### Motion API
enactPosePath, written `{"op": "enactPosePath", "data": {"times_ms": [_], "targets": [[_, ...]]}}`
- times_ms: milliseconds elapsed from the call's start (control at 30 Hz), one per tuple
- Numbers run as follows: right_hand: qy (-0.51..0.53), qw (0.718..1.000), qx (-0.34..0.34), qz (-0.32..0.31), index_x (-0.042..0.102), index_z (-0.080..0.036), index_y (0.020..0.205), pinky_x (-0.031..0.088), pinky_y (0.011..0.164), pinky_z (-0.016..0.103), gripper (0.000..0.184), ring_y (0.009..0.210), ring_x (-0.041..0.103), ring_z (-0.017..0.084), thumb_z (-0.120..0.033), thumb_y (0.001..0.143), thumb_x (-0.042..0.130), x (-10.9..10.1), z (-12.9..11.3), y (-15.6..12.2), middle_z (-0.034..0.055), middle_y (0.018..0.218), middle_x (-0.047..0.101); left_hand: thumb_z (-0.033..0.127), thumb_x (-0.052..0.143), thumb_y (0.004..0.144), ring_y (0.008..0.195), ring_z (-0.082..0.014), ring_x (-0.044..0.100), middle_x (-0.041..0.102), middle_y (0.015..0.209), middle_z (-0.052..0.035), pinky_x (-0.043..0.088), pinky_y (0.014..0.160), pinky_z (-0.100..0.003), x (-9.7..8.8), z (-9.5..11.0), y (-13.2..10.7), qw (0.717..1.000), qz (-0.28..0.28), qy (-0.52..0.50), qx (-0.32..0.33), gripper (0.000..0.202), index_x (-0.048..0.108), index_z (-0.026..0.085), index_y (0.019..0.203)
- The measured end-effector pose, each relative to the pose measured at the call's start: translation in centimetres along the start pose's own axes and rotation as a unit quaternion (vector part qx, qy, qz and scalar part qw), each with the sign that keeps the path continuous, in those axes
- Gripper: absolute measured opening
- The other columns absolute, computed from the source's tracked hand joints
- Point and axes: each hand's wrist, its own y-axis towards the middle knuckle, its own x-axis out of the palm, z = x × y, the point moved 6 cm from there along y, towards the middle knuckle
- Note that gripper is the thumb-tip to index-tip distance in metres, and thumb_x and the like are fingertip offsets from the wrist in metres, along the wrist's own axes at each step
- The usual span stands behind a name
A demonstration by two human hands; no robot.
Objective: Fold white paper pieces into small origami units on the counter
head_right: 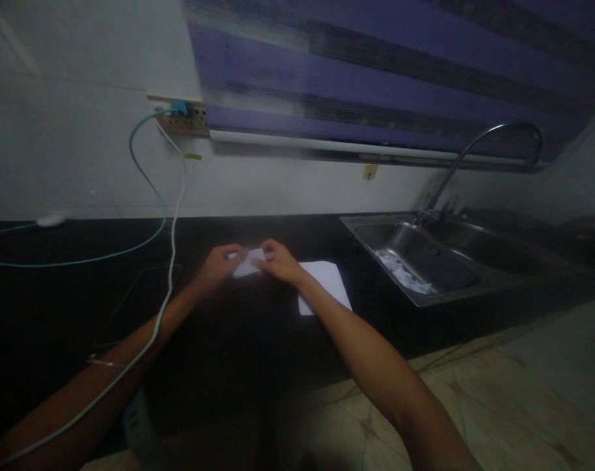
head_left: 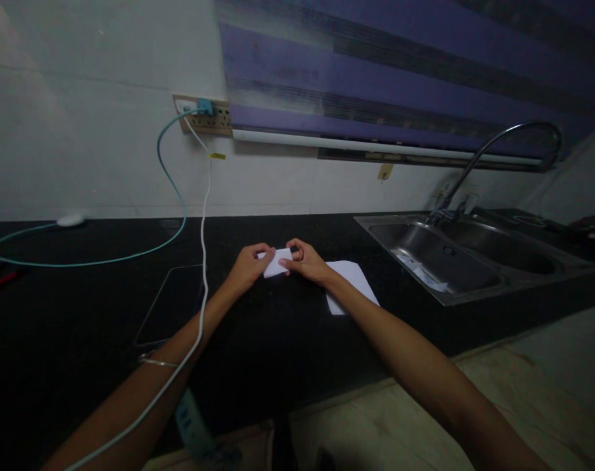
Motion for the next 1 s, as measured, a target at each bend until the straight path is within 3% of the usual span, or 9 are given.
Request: {"op": "enactPosePath", "data": {"times_ms": [200,367,600,767,1000], "targets": [[-0.015,0.999,0.008,-0.035,0.041,-0.022,0.1,0.046,0.052,0.024,0.052,0.055,0.059,0.013,-0.041,0.069,0.079,0.4,0.5,0.0,-0.0033,0.066,0.061,0.043,0.063,0.077,0.062,-0.0144,0.056,0.063,0.068,-0.0011,0.04,0.056,-0.023,0.5,-0.2,0.1,0.999,-0.047,-0.003,0.001,0.03,0.067,0.014,0.073],[-0.007,0.999,0.001,-0.044,0.041,-0.022,0.1,0.047,0.054,0.025,0.052,0.054,0.059,0.013,-0.041,0.069,0.079,0.5,0.7,0.1,-0.0036,0.066,0.061,0.038,0.061,0.078,0.064,-0.0148,0.057,0.064,0.068,-0.0015,0.042,0.058,-0.024,0.6,0.0,0.2,0.999,-0.04,0.014,0.027,0.025,0.065,0.015,0.07],[-0.024,0.997,0.025,-0.069,0.042,-0.022,0.103,0.048,0.055,0.026,0.058,0.056,0.06,0.014,-0.041,0.066,0.082,0.8,0.7,-0.1,-0.0041,0.067,0.061,0.036,0.06,0.079,0.06,-0.0152,0.06,0.068,0.071,-0.0039,0.042,0.051,-0.023,0.9,-0.1,0.0,0.998,-0.055,0.015,-0.005,0.021,0.066,0.015,0.078],[-0.013,0.997,0.017,-0.08,0.042,-0.021,0.101,0.046,0.053,0.024,0.056,0.052,0.058,0.012,-0.04,0.066,0.082,0.9,0.4,-0.1,-0.0055,0.064,0.06,0.032,0.055,0.083,0.064,-0.0161,0.061,0.067,0.072,-0.0044,0.043,0.055,-0.024,0.8,0.7,-0.1,0.994,-0.035,0.089,0.046,0.02,0.064,0.015,0.078],[-0.014,0.994,0.019,-0.106,0.045,-0.021,0.101,0.046,0.054,0.023,0.051,0.053,0.059,0.012,-0.039,0.069,0.08,0.8,0.7,-0.1,-0.0056,0.062,0.061,0.049,0.056,0.084,0.056,-0.0158,0.055,0.062,0.061,-0.0021,0.038,0.049,-0.023,1.5,0.2,-0.5,0.993,-0.105,0.054,0.019,0.037,0.066,0.016,0.071]]}}
